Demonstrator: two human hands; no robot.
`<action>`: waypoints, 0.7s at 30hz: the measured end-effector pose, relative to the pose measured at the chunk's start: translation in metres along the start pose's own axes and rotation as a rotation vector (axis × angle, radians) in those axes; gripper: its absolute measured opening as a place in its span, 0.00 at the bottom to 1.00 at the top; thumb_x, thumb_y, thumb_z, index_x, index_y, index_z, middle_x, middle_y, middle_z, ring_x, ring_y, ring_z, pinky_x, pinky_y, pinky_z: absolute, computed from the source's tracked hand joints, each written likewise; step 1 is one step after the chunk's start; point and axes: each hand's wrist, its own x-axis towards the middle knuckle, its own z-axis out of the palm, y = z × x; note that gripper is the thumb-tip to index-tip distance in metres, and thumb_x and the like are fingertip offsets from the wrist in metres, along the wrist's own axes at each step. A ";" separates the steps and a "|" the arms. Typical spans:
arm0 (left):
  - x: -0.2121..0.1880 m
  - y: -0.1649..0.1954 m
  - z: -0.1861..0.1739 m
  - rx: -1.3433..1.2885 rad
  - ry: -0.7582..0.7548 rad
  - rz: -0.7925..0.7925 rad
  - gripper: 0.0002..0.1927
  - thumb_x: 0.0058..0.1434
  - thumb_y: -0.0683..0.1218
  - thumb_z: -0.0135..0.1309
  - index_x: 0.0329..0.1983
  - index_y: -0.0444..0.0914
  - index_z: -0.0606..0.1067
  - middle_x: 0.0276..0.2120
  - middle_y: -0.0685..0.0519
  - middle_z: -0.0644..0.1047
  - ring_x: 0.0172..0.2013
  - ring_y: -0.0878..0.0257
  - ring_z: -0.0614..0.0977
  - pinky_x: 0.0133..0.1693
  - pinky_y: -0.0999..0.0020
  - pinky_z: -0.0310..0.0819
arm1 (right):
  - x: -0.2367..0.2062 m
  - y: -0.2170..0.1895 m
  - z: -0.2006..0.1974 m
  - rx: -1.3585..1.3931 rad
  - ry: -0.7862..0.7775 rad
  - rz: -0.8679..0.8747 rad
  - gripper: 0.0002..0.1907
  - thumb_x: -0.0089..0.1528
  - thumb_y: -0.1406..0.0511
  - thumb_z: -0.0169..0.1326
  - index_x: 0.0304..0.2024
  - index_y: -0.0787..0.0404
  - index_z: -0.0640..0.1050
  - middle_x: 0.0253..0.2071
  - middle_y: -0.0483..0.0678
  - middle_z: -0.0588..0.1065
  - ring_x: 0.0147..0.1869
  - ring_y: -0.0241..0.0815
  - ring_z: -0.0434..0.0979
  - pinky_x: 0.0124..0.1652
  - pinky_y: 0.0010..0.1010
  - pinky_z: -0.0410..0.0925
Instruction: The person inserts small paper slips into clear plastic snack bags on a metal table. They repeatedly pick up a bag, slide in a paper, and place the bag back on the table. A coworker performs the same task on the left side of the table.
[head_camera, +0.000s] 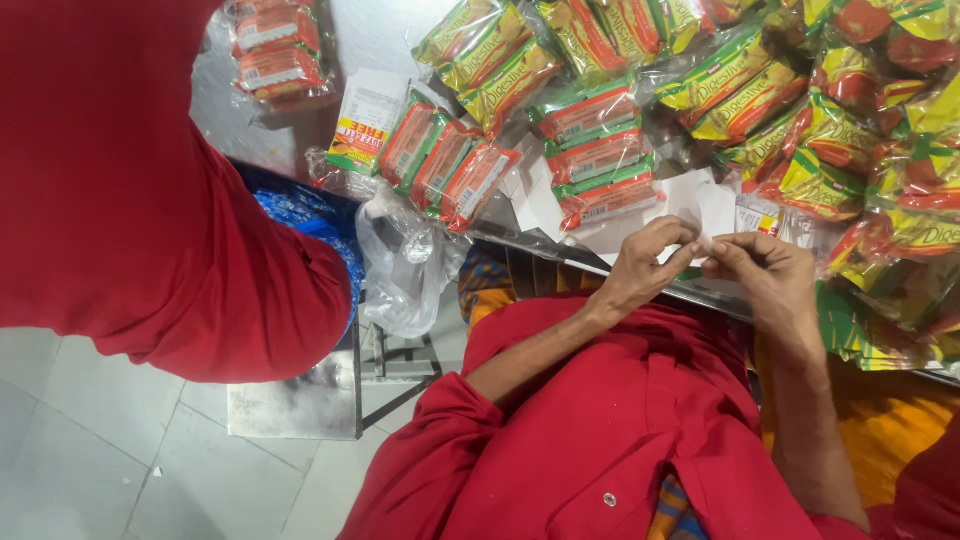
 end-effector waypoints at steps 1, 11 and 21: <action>-0.002 -0.007 -0.003 0.046 -0.001 0.008 0.09 0.67 0.43 0.56 0.41 0.31 0.75 0.41 0.48 0.78 0.41 0.61 0.81 0.44 0.65 0.76 | 0.000 -0.004 -0.003 -0.033 0.036 0.017 0.08 0.71 0.70 0.54 0.48 0.70 0.80 0.39 0.50 0.80 0.39 0.38 0.80 0.43 0.26 0.74; -0.040 -0.099 -0.024 0.499 -0.181 -0.037 0.19 0.54 0.45 0.55 0.47 0.30 0.74 0.34 0.40 0.76 0.38 0.42 0.77 0.41 0.48 0.71 | 0.000 -0.099 -0.022 -0.263 0.316 -0.135 0.13 0.77 0.65 0.38 0.49 0.64 0.74 0.39 0.44 0.78 0.34 0.36 0.77 0.33 0.25 0.71; -0.034 -0.036 -0.073 0.239 0.021 -0.078 0.08 0.68 0.45 0.58 0.46 0.36 0.77 0.42 0.47 0.81 0.41 0.52 0.85 0.44 0.58 0.82 | 0.089 -0.080 0.072 -0.709 -0.286 -0.819 0.12 0.62 0.79 0.54 0.47 0.64 0.79 0.55 0.53 0.80 0.53 0.44 0.82 0.42 0.30 0.73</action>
